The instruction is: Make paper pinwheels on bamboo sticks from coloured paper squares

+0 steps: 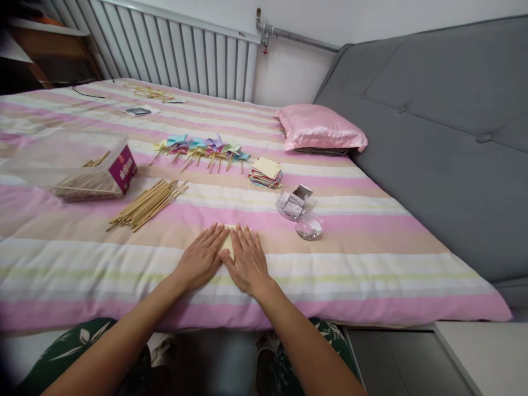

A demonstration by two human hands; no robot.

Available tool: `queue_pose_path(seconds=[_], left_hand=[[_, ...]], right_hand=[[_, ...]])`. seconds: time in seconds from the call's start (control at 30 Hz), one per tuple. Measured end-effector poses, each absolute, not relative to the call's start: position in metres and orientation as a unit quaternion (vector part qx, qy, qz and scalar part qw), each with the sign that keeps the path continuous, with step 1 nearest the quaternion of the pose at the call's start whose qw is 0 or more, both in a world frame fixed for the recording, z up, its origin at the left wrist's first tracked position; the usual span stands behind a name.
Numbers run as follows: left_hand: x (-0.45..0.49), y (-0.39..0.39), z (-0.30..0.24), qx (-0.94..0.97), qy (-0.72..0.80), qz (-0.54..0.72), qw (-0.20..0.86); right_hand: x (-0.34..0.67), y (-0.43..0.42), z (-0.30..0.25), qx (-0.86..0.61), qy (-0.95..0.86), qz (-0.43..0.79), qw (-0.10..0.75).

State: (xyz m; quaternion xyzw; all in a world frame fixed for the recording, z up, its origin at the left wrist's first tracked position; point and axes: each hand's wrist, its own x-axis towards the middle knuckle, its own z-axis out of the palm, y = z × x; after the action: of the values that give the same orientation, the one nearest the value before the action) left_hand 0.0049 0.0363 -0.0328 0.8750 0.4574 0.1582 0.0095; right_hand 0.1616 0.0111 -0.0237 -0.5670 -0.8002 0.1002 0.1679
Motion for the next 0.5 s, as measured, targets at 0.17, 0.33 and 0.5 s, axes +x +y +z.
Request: queue_pose_path(seconds=[0.17, 0.33, 0.5], left_hand=[[0.0038, 0.0366, -0.037, 0.876, 0.46, 0.147, -0.003], [0.0045, 0.036, -0.0367, 0.872, 0.469, 0.144, -0.006], [0.0058, 0.0352, -0.0344, 0.863, 0.49, 0.119, -0.013]], right_hand=[[0.1613, 0.012, -0.0261, -0.579, -0.798, 0.109, 0.127], [0.16, 0.0105, -0.0236, -0.601, -0.782, 0.117, 0.119], [0.1605, 0.0095, -0.0231, -0.62, -0.766, 0.127, 0.115]])
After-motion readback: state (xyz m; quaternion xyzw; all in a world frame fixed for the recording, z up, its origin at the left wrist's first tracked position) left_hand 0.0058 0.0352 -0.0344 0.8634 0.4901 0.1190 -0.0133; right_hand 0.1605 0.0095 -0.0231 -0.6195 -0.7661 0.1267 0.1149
